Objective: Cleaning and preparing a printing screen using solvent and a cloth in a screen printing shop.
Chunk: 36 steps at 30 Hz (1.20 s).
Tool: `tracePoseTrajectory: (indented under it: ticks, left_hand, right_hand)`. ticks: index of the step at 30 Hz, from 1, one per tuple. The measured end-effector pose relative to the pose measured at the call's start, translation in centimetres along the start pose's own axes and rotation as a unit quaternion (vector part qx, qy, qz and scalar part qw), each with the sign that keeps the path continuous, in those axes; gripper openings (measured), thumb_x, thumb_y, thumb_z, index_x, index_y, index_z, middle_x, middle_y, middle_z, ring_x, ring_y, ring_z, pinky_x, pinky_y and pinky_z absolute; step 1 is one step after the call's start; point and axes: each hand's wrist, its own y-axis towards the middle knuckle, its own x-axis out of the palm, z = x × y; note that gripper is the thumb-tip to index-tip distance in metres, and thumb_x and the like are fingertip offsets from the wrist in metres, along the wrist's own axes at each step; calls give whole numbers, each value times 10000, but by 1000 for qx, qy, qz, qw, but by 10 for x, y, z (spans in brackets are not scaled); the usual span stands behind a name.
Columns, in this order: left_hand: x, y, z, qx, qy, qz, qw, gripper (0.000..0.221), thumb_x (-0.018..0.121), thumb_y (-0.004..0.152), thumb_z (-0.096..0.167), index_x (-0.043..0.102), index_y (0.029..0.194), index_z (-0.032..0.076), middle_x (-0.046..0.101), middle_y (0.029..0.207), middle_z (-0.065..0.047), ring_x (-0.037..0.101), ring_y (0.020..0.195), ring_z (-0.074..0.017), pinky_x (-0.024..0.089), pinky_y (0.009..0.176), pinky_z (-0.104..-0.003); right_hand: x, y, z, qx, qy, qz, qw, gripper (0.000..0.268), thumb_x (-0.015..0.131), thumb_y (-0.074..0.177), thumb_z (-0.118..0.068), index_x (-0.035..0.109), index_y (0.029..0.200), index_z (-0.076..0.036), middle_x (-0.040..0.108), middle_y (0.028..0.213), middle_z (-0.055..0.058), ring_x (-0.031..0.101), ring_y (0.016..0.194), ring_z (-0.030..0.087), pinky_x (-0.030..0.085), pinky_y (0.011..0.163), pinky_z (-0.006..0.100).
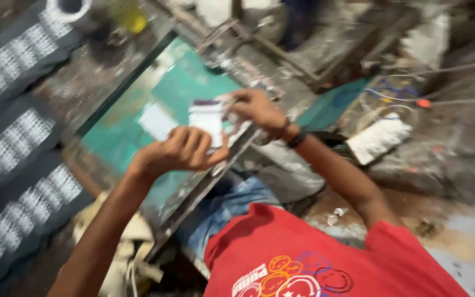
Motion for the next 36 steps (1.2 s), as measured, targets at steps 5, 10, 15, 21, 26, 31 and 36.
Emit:
tracePoseTrajectory:
  ticks: [5, 10, 15, 21, 26, 31, 36]
  left_hand:
    - [-8, -4, -7, -5, 23, 9, 1000, 270, 542, 976, 101, 571, 1242, 137, 485, 685, 17, 454, 572, -109, 310, 525, -256]
    - [-2, -6, 5, -16, 32, 30, 999, 247, 562, 1008, 101, 560, 1254, 109, 533, 733, 0, 503, 622, -120, 308, 527, -262]
    - [4, -3, 11, -21, 27, 17, 999, 216, 569, 993, 111, 568, 1209, 105, 527, 696, 2, 492, 594, -120, 298, 516, -255]
    - [5, 9, 12, -8, -1, 14, 1000, 241, 589, 940, 102, 575, 1180, 100, 512, 684, 10, 498, 597, -131, 288, 516, -268]
    - [19, 21, 20, 15, -20, 31, 999, 191, 585, 914, 120, 585, 1104, 95, 465, 632, 24, 444, 544, -123, 265, 481, -273]
    - [22, 39, 8, 28, -30, 24, 999, 198, 583, 849, 109, 597, 1047, 109, 430, 603, 39, 413, 517, -103, 259, 460, -260]
    - [13, 41, 4, -4, -14, -14, 1000, 150, 606, 911, 108, 600, 1060, 117, 447, 637, 46, 464, 549, -87, 283, 521, -247]
  right_hand:
    - [-13, -7, 2, -7, -65, 50, 997, 326, 651, 1002, -205, 737, 1257, -21, 630, 835, 10, 514, 688, 89, 413, 597, 254]
    - [-30, -5, 4, -17, 174, 20, 984, 342, 660, 1006, -99, 637, 1319, 38, 725, 1084, 57, 722, 941, 162, 587, 813, 279]
    - [-27, -10, -12, -27, 157, 6, 987, 371, 651, 1011, -84, 611, 1350, 61, 717, 1146, 74, 731, 995, 199, 592, 838, 294]
    - [-30, -14, -19, -50, 70, -23, 996, 352, 665, 1034, -76, 646, 1364, 46, 711, 1150, 77, 675, 947, 99, 532, 784, 240]
    - [-29, -4, -27, -113, -111, -48, 986, 241, 696, 988, -67, 745, 1220, -26, 704, 1028, 53, 642, 817, 94, 542, 715, 258]
    - [-33, -6, -58, -310, -304, -53, 899, 271, 779, 901, -70, 768, 1168, -109, 720, 1079, 46, 676, 966, 150, 545, 815, 290]
    - [-39, -15, -59, -247, -234, -81, 937, 299, 732, 920, -23, 764, 1188, -150, 682, 1116, 51, 703, 959, 171, 601, 815, 297]
